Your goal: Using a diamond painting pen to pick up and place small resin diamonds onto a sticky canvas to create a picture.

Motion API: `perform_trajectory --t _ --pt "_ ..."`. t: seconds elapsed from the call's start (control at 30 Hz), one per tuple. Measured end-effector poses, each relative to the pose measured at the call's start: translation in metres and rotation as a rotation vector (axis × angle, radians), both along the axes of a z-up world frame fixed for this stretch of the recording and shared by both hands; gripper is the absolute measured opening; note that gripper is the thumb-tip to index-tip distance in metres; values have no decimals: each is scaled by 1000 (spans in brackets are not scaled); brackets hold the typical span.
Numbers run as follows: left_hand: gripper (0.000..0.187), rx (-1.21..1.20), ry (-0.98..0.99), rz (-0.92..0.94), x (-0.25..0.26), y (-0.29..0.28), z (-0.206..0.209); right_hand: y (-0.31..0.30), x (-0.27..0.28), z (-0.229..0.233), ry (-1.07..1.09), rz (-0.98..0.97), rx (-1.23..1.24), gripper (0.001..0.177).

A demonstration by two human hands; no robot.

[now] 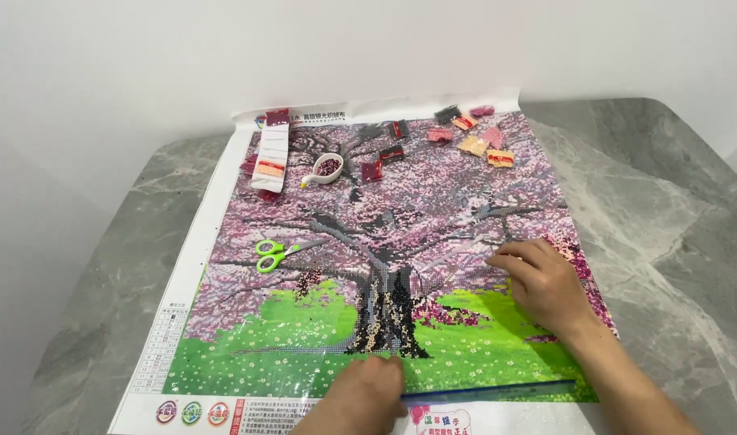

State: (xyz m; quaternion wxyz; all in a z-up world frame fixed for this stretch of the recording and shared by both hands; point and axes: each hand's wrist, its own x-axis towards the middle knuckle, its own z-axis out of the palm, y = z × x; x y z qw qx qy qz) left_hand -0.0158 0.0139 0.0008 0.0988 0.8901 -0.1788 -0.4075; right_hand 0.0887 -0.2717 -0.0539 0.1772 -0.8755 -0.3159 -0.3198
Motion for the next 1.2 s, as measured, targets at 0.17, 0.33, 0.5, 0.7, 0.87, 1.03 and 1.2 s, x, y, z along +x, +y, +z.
perform_trajectory --t 0.17,0.33,0.5,0.7,0.87,1.03,1.2 --pt "16 -97 113 378 28 16 74 8 -8 13 -14 62 79 35" --pt "24 -66 -24 427 65 19 82 30 -21 9 82 152 139 34" --pt "48 101 -83 255 84 9 61 49 -39 12 162 284 -131 54" --pt "49 110 -191 128 72 -2 76 58 -70 30 518 66 -548 61" --pt "36 -30 -262 -206 72 -27 44 58 -61 9 467 0 -586 51" --pt "26 -81 -291 -387 69 -42 13 54 -57 -7 487 -19 -564 36" --pt "27 -90 -327 -425 70 -37 2 51 -52 -15 600 -34 -620 35"
